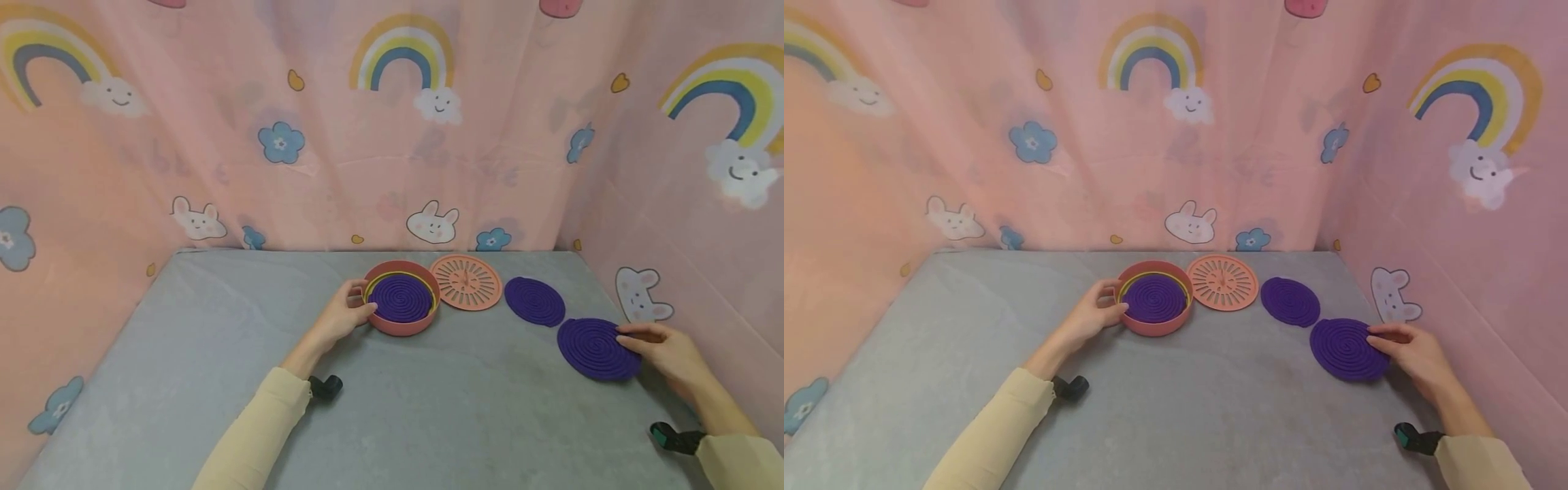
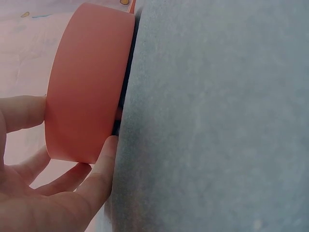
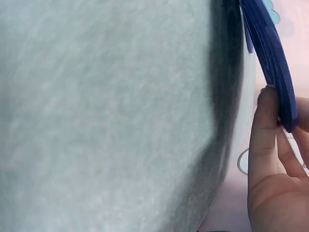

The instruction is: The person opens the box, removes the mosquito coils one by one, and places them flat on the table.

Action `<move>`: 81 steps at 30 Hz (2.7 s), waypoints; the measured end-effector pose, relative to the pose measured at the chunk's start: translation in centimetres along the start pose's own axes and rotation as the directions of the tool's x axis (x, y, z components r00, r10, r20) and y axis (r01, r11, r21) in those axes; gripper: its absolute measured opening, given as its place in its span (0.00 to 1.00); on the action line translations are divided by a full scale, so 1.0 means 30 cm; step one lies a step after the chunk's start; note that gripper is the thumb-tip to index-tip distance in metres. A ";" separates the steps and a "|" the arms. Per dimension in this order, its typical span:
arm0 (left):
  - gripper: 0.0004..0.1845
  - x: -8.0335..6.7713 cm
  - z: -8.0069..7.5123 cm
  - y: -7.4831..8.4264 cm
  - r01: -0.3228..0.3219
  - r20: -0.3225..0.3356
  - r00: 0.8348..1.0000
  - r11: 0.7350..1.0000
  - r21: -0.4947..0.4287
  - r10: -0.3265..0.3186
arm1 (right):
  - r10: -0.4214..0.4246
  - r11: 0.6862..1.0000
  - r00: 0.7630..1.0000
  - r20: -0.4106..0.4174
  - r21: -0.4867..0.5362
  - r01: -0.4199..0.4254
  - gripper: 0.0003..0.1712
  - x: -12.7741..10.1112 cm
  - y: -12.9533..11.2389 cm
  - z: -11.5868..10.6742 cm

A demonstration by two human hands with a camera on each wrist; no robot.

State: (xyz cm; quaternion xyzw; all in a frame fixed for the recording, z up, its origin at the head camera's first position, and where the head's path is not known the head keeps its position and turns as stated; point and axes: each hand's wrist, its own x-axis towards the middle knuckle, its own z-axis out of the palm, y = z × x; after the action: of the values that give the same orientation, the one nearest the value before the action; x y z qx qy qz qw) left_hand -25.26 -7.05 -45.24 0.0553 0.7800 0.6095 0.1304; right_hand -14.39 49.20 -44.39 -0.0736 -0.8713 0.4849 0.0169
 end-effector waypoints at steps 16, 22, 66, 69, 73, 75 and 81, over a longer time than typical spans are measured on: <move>0.29 -0.001 0.003 -0.004 0.006 -0.005 1.000 1.000 -0.008 -0.006 | -0.116 0.864 0.993 0.002 -0.493 0.102 0.23 0.020 -0.066 0.034; 0.30 -0.006 0.006 0.002 -0.003 -0.002 1.000 1.000 -0.010 0.003 | -0.122 0.868 0.992 0.021 -0.482 0.117 0.24 0.038 -0.112 0.052; 0.31 -0.005 0.003 0.003 -0.012 0.001 1.000 1.000 -0.028 0.012 | -0.195 0.977 0.949 0.250 -0.031 0.209 0.21 0.262 -0.574 0.650; 0.31 -0.022 0.001 0.028 -0.007 0.010 1.000 1.000 -0.025 0.007 | -0.216 0.972 0.944 0.248 -0.040 0.233 0.20 0.273 -0.605 0.678; 0.31 -0.017 -0.001 0.030 0.004 0.016 1.000 1.000 -0.020 -0.004 | -0.267 0.956 0.932 0.248 -0.053 0.288 0.17 0.281 -0.645 0.717; 0.31 -0.007 -0.001 0.015 0.004 0.014 1.000 1.000 -0.021 -0.003 | -0.279 0.950 0.927 0.249 -0.068 0.305 0.17 0.279 -0.663 0.738; 0.31 -0.001 -0.001 -0.001 -0.009 0.005 1.000 1.000 -0.023 0.009 | -0.264 0.945 0.925 0.275 -0.120 0.306 0.17 0.296 -0.701 0.802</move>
State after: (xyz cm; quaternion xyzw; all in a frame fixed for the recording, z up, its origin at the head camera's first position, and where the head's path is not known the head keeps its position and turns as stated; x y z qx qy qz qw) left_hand -25.24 -7.09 -45.25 0.0586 0.7723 0.6190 0.1303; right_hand -27.95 19.30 -39.69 0.1159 -0.9038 0.4109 -0.0307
